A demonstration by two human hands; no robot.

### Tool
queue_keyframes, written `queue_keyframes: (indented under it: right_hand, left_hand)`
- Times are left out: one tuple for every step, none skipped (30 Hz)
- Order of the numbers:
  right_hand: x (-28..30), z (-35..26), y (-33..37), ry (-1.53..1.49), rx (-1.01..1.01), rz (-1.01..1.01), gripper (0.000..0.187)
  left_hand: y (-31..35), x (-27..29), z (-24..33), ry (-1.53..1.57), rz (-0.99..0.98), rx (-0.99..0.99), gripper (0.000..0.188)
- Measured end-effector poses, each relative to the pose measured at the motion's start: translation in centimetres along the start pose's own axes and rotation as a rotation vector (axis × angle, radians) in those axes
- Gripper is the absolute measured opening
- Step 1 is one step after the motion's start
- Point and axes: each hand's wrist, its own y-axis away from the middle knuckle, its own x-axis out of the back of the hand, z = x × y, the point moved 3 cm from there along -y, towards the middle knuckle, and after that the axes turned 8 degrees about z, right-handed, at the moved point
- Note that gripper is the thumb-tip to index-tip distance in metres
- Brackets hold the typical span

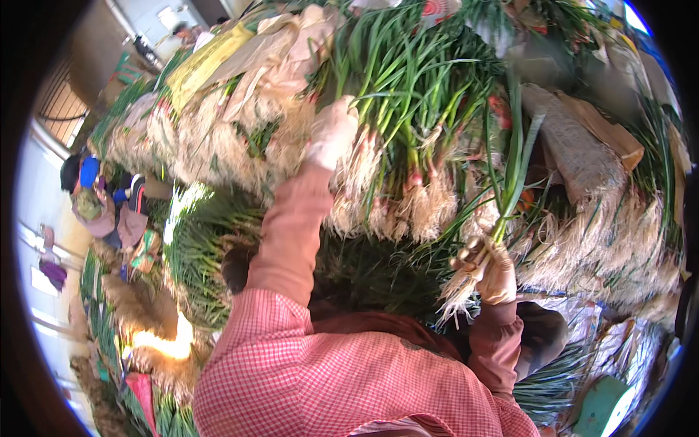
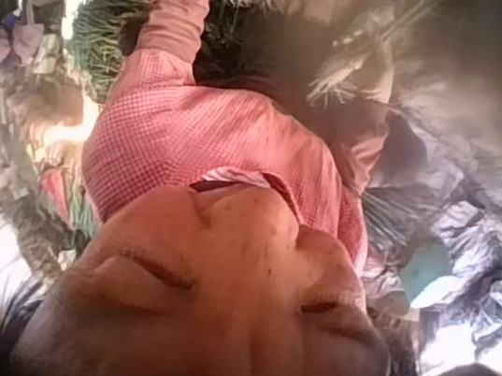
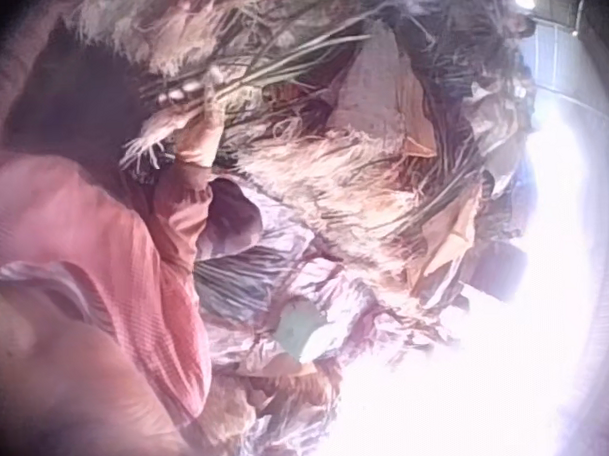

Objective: The person sits on the floor and sorts green onions by hand, gathering them into bundles and placing them aside. The person repeatedly picks up onions, aligns them, and sets them down in a pile.

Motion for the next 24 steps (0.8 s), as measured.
queue_keyframes:
  right_hand:
    - [0.0, 0.1, -0.1, 0.033, -0.008, -0.064, 0.043]
    - [-0.1, 0.2, -0.2, -0.004, -0.073, -0.155, 0.042]
    - [0.4, 0.4, -0.4, 0.059, -0.080, -0.118, 0.041]
    - [0.9, 0.8, -0.9, 0.157, -0.042, -0.034, 0.041]
    - [1.3, 1.3, -1.4, 0.157, -0.053, -0.031, 0.039]
    - [1.6, 2.2, -1.9, 0.121, -0.060, -0.018, 0.037]
    - [1.9, 2.7, -2.8, 0.247, -0.018, 0.016, 0.036]
    - [2.1, 3.3, -3.4, 0.404, 0.012, 0.036, 0.035]
    - [2.3, 4.3, -3.2, 0.201, -0.058, -0.003, 0.035]
    - [2.9, 4.7, -3.4, 0.290, -0.091, 0.135, 0.035]
    - [3.0, 5.0, -3.1, 0.461, -0.076, 0.125, 0.034]
    - [3.4, 5.0, -2.8, 0.688, -0.088, 0.242, 0.034]
    - [2.8, 5.2, -2.5, 0.440, 0.036, 0.168, 0.031]
    - [2.7, 4.9, -2.1, 0.607, 0.130, 0.232, 0.031]
    - [2.3, 4.9, -2.0, 0.602, 0.117, 0.216, 0.031]
    - [2.0, 4.8, -1.7, 0.595, 0.104, 0.203, 0.030]
    - [1.4, 4.9, -1.6, 0.511, 0.095, 0.144, 0.028]
    - [1.4, 4.7, -1.4, 0.467, 0.050, 0.159, 0.027]
    - [1.2, 4.5, -1.3, 0.422, 0.046, 0.161, 0.027]
    - [1.1, 4.5, -1.1, 0.374, 0.021, 0.171, 0.026]
    - [1.0, 4.3, -1.0, 0.384, -0.020, 0.164, 0.023]
    - [0.7, 4.4, -0.8, 0.400, -0.014, 0.153, 0.024]
    - [0.5, 4.2, -0.5, 0.391, 0.004, 0.121, 0.024]
    - [0.3, 4.1, -0.2, 0.396, 0.003, 0.130, 0.024]
  left_hand:
    - [1.5, -0.2, 0.9, 0.210, 0.014, 0.080, 0.030]
    - [3.4, -0.4, 2.4, 0.230, 0.030, 0.026, 0.025]
    - [6.1, -0.7, 4.3, 0.438, 0.097, -0.074, 0.023]
    - [8.9, -2.1, 6.0, 0.512, -0.103, -0.008, 0.017]
    - [11.8, -2.9, 7.7, 0.642, -0.186, -0.144, 0.009]
    - [14.9, -3.7, 8.9, 0.504, -0.163, -0.223, 0.006]
    - [17.2, -4.7, 9.9, 0.478, -0.208, -0.274, 0.009]
    - [18.8, -5.6, 10.5, 0.441, -0.291, -0.354, 0.014]
    - [19.6, -6.1, 10.6, 0.405, -0.237, -0.412, 0.016]
    - [20.5, -6.9, 10.7, 0.350, -0.327, -0.475, 0.017]
    - [20.6, -7.1, 10.5, 0.344, -0.298, -0.507, 0.018]
    - [20.4, -7.2, 10.3, 0.370, -0.243, -0.568, 0.019]
    - [20.2, -7.3, 9.9, 0.357, -0.279, -0.585, 0.019]
    - [19.8, -7.2, 9.7, 0.337, -0.266, -0.598, 0.020]
    - [19.6, -7.0, 9.6, 0.326, -0.264, -0.650, 0.022]
    - [19.4, -6.6, 9.5, 0.379, -0.205, -0.687, 0.021]
    - [19.3, -6.6, 9.4, 0.354, -0.233, -0.620, 0.021]
    - [19.2, -6.3, 9.4, 0.435, -0.196, -0.623, 0.021]
    - [19.2, -6.2, 9.4, 0.364, -0.118, -0.638, 0.022]
    - [19.1, -6.1, 9.4, 0.356, -0.073, -0.681, 0.021]
    - [19.0, -6.1, 9.5, 0.410, -0.063, -0.747, 0.021]
    - [18.8, -6.5, 9.3, 0.397, -0.119, -0.776, 0.020]
    - [18.1, -6.5, 8.9, 0.387, -0.070, -0.756, 0.018]
    - [17.3, -6.8, 8.4, 0.327, -0.097, -0.726, 0.016]
